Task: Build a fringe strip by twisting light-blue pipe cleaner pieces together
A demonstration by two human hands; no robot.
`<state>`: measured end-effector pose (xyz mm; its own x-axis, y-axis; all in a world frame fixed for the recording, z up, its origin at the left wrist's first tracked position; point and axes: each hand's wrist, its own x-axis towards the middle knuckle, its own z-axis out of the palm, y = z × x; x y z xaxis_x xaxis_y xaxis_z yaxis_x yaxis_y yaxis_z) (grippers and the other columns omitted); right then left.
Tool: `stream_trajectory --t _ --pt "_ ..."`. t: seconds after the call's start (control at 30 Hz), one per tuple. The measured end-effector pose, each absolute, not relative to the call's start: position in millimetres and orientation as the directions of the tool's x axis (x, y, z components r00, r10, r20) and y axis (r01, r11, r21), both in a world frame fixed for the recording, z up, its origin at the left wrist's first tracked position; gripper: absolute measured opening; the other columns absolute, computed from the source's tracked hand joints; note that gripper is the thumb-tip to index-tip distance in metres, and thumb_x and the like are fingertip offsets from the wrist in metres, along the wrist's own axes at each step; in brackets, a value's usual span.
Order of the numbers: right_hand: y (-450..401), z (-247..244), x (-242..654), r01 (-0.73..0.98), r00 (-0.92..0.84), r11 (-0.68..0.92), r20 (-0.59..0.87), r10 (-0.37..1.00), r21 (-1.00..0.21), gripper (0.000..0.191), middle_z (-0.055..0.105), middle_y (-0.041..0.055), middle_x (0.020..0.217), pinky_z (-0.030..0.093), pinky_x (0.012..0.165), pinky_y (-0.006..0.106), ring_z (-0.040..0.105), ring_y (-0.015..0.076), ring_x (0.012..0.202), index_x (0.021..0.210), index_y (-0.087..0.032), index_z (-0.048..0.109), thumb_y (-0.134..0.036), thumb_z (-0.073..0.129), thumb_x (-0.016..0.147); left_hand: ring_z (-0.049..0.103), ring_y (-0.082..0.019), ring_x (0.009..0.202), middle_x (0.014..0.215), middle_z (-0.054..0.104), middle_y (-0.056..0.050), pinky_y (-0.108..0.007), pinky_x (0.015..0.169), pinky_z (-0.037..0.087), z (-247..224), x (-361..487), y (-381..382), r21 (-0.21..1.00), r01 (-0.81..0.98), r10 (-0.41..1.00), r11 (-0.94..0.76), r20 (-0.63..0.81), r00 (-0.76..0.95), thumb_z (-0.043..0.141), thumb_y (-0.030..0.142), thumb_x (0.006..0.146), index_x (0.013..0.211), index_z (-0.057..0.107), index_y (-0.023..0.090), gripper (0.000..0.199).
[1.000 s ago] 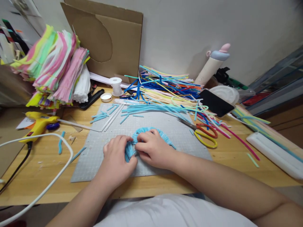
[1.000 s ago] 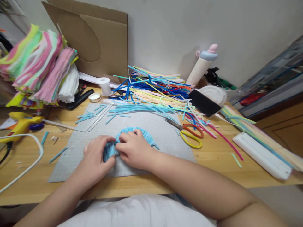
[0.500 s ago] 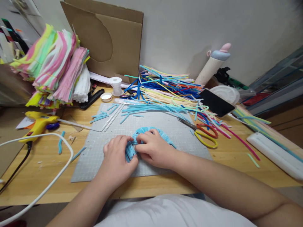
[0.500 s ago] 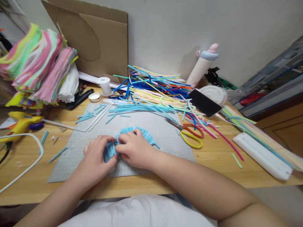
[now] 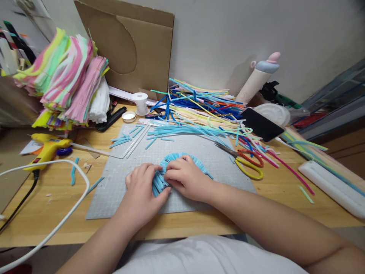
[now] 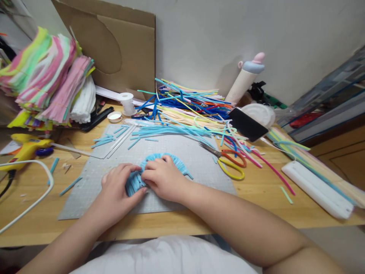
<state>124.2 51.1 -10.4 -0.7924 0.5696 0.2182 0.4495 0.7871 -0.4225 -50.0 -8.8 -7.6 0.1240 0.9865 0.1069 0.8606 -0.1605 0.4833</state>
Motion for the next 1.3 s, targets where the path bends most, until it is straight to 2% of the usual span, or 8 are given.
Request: stream_trajectory --t 0.13,0.33,0.63,0.83,1.0,1.17,1.23,1.3 --pt "51.3 -9.5 124.9 0.446 -0.798 0.789 0.212 0.564 -0.421 0.013 0.061 0.0028 0.094 0.022 0.082 0.034 0.049 0.0166 0.089 0.087 -0.020 0.062 -0.020 0.050 0.090 0.048 -0.025 0.109 0.114 0.055 -0.005 -0.045 0.092 0.032 -6.1 -54.7 -11.8 0.516 0.841 0.986 -0.164 0.092 0.136 0.053 0.030 0.080 0.110 0.046 0.026 0.032" --pt "50.2 -7.3 125.6 0.452 -0.797 0.780 0.197 0.571 -0.434 0.011 0.060 0.0028 0.094 0.023 0.082 0.034 0.050 0.0164 0.090 0.088 -0.019 0.060 -0.016 0.050 0.087 0.049 -0.026 0.110 0.115 0.056 -0.005 -0.046 0.093 0.032 -7.5 -56.6 -12.8 0.515 0.842 0.987 -0.162 0.097 0.131 0.055 0.030 0.078 0.110 0.048 0.025 0.033" --pt "49.9 -8.4 124.5 0.457 -0.817 0.819 0.201 0.540 -0.346 0.012 0.060 0.0035 0.094 0.023 0.083 0.035 0.048 0.0173 0.089 0.084 -0.019 0.062 -0.018 0.050 0.086 0.051 -0.027 0.108 0.112 0.058 -0.005 -0.046 0.092 0.035 -11.2 -56.3 -11.5 0.517 0.839 0.984 -0.173 0.132 0.122 0.059 0.035 0.078 0.107 0.051 0.025 0.031" --pt "49.2 -7.2 126.0 0.450 -0.810 0.807 0.206 0.550 -0.383 0.011 0.060 0.0030 0.094 0.023 0.082 0.034 0.049 0.0169 0.089 0.084 -0.019 0.062 -0.019 0.052 0.087 0.051 -0.028 0.109 0.113 0.057 -0.006 -0.045 0.091 0.036 -14.5 -56.9 -11.8 0.461 0.872 0.977 -0.166 0.194 0.083 0.066 0.040 0.071 0.109 0.052 0.024 0.043" --pt "50.3 -10.1 125.3 0.447 -0.800 0.797 0.217 0.559 -0.407 0.012 0.062 0.0021 0.092 0.023 0.082 0.034 0.050 0.0163 0.088 0.085 -0.019 0.063 -0.019 0.051 0.089 0.054 -0.026 0.102 0.104 0.061 -0.003 -0.044 0.087 0.035 -11.9 -51.5 -10.0 0.421 0.898 0.984 -0.126 0.169 0.058 0.065 0.041 0.073 0.104 0.053 0.024 0.037" --pt "51.5 -12.9 124.6 0.438 -0.791 0.786 0.228 0.567 -0.436 0.009 0.063 0.0014 0.093 0.024 0.083 0.034 0.051 0.0154 0.089 0.085 -0.019 0.062 -0.018 0.053 0.088 0.053 -0.026 0.102 0.103 0.060 -0.003 -0.045 0.089 0.033 -8.5 -45.0 -8.4 0.355 0.926 0.984 -0.125 0.165 0.070 0.063 0.038 0.076 0.104 0.053 0.024 0.033" --pt "51.7 -12.5 124.8 0.440 -0.788 0.778 0.224 0.574 -0.447 0.008 0.063 0.0007 0.091 0.024 0.083 0.033 0.052 0.0148 0.089 0.085 -0.019 0.062 -0.017 0.054 0.088 0.051 -0.026 0.102 0.105 0.058 -0.005 -0.044 0.089 0.033 -7.0 -45.1 -9.7 0.360 0.925 0.982 -0.119 0.180 0.057 0.065 0.037 0.075 0.105 0.052 0.023 0.036" --pt "51.8 -11.5 125.1 0.444 -0.786 0.773 0.217 0.579 -0.453 0.008 0.063 0.0003 0.089 0.024 0.083 0.033 0.052 0.0145 0.088 0.086 -0.019 0.062 -0.017 0.054 0.087 0.050 -0.026 0.101 0.104 0.056 -0.006 -0.043 0.087 0.033 -5.5 -46.6 -12.3 0.386 0.914 0.978 -0.129 0.201 0.053 0.065 0.036 0.073 0.098 0.053 0.022 0.031"
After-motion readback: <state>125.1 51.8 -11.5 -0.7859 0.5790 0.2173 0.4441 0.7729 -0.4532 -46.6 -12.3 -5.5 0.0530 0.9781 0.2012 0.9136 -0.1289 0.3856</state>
